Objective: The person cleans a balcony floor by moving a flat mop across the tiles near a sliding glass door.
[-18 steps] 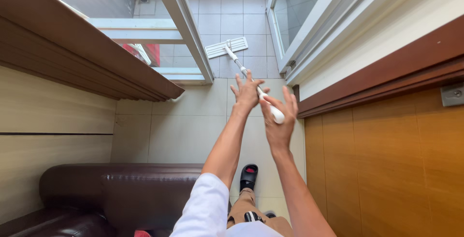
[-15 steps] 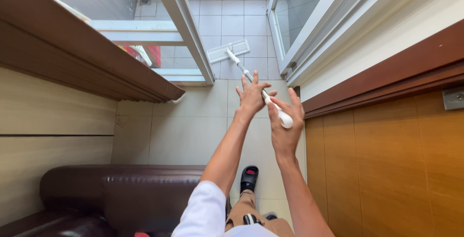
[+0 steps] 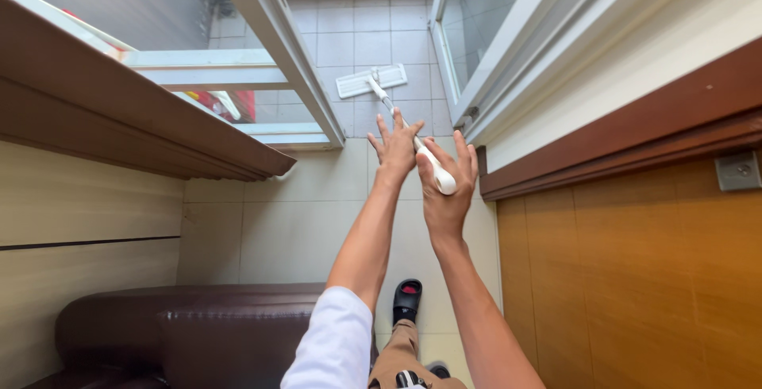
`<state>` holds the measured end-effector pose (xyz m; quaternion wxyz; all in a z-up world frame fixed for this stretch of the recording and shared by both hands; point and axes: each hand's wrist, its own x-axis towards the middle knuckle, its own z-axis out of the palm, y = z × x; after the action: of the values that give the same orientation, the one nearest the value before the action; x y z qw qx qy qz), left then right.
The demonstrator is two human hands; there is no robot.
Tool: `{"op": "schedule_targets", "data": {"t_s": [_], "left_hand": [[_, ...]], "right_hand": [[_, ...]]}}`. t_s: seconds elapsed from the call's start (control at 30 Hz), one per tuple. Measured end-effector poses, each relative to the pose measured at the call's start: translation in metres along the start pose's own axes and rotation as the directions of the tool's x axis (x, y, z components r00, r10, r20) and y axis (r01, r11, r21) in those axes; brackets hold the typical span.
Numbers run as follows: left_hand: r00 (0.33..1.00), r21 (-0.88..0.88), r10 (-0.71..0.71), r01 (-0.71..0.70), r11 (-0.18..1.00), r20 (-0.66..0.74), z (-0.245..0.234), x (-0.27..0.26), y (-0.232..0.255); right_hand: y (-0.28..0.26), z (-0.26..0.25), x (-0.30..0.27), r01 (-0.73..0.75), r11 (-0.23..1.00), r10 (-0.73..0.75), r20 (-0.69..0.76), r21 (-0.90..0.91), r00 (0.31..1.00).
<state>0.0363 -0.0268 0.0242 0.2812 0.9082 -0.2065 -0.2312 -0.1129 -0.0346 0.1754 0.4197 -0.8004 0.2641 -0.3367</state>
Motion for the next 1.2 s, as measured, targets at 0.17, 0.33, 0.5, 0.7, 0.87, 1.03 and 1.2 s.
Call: {"op": "schedule_targets", "data": {"t_s": [0.17,0.33,0.5,0.7,0.87,1.03,1.2], "left_hand": [[0.990,0.111,0.140,-0.138,0.984,-0.003,0.005,-0.011,0.018],[0.980,0.048,0.187,-0.191,0.980,0.072,-0.009,-0.053,0.082],[0.951,-0.043,0.309,-0.307,0.951,0.027,0.001,-0.061,0.108],[0.936,0.080,0.351,-0.353,0.932,0.031,0.017,-0.038,0.088],[0.977,0.218,0.209,-0.214,0.952,0.046,0.037,-0.023,0.046],[0.992,0.172,0.119,-0.122,0.977,0.028,0.057,-0.052,0.028],[0.989,0.085,0.143,-0.147,0.985,0.048,0.069,-0.093,0.044]], "right_hand": [[0.003,-0.029,-0.004,-0.073,0.997,0.072,-0.016,-0.023,0.997],[-0.025,-0.071,0.016,-0.058,0.998,0.057,-0.109,-0.011,0.992],[-0.042,-0.101,0.028,-0.017,0.998,0.028,-0.177,0.062,0.984],[-0.009,-0.088,0.022,0.055,0.995,-0.068,-0.162,-0.082,0.985],[0.019,-0.062,-0.006,0.054,0.998,-0.057,-0.080,-0.037,0.995],[0.041,-0.069,-0.052,0.032,0.999,-0.032,-0.017,-0.010,0.999],[0.033,-0.101,-0.073,-0.056,0.998,0.058,-0.033,0.040,0.998]]}}
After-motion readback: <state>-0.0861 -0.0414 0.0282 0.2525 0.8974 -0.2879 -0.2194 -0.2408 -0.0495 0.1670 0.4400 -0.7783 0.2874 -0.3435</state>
